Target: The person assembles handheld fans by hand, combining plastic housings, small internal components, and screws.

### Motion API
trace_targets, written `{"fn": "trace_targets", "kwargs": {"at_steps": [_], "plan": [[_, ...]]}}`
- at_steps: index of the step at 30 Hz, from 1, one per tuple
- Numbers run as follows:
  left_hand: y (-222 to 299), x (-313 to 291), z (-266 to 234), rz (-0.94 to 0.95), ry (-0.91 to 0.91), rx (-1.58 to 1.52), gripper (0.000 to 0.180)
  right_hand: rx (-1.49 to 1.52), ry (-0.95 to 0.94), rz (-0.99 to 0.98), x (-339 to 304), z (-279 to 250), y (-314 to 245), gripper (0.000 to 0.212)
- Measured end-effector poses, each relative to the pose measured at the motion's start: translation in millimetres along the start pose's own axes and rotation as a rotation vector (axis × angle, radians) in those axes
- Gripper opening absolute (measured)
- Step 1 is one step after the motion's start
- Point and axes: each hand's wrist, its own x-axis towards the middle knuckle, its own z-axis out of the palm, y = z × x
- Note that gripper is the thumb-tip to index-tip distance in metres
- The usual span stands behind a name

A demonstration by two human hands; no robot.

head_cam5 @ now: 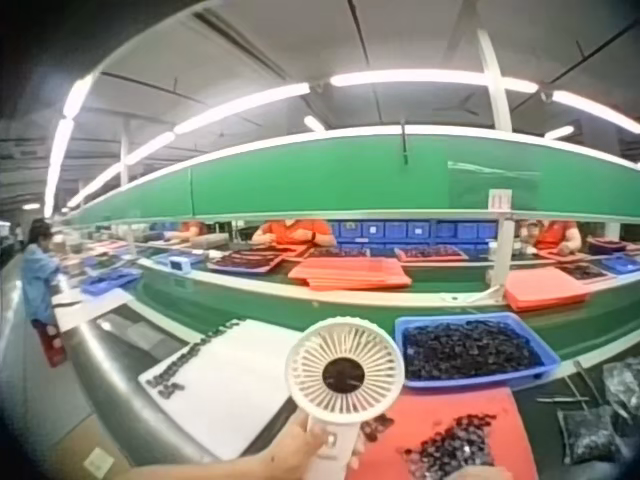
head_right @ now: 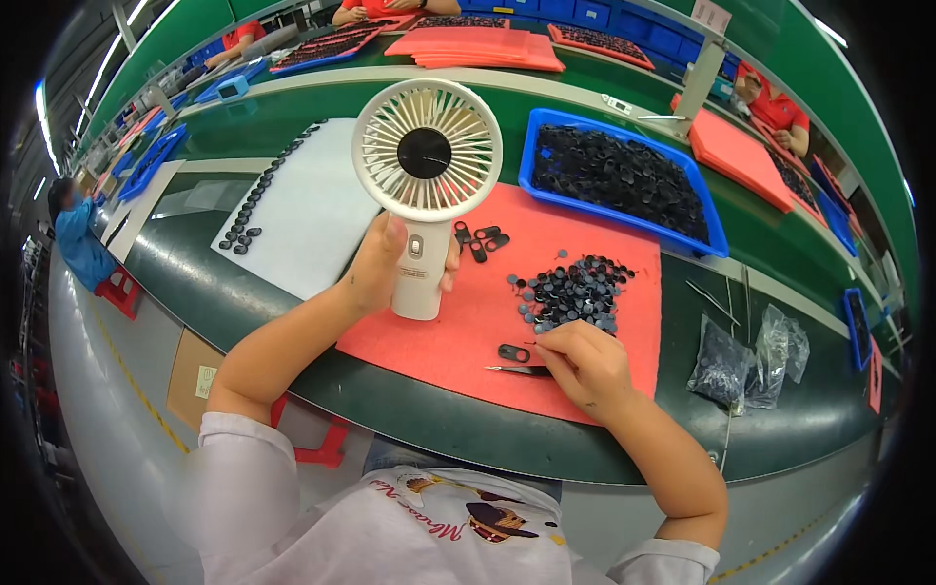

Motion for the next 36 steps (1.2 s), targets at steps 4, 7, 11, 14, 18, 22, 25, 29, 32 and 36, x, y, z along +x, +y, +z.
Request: {"fn": "trace_targets", "kwargs": {"at_steps": [4,7,11,14,18,22,25,29,32,36], "plan": [[6.1,-0.8,6.8,-0.066,0.067,0.112,0.043,-0.006,-0.030,0.016,0.8,-2.7,0.0,0.015],[7.3,0.0,12.9,-0.116,0.060,0.184,0.036,-0.020,-0.022,0.022,-1.5,-1.6,0.3,0.015],[4.8,-3.3,15.8,-0.120,0.098,0.252,0.036,0.005,-0.008,0.019,-0.3,0.0,0.3,0.016],[4.4,-3.3,19.2,0.061,0.131,0.680,0.038,0.010,-0.013,0.002,-1.3,-0.9,1.2,0.016],[7.5,1.8,9.1,0.621,0.158,1.481,0.042,0.012,-0.027,0.019,-2.3,-4.0,-0.5,0.016],[8.8,7.4,-2.6,0.926,0.190,1.649,0.044,0.011,-0.064,0.026,1.7,-5.1,-3.1,0.015],[8.3,8.5,-7.4,0.961,0.229,1.617,0.044,0.032,-0.056,0.044,-0.2,-4.3,-0.7,0.016],[9.5,1.4,4.3,0.527,0.243,1.453,0.042,0.019,-0.038,0.019,0.0,-1.8,0.8,0.017],[19.6,3.0,11.3,0.131,0.261,1.074,0.044,0.011,-0.056,0.013,2.6,-1.9,2.8,0.016],[18.7,2.9,14.0,-0.049,0.252,0.754,0.043,0.006,-0.060,0.025,0.1,-4.6,-0.2,0.015]]}}
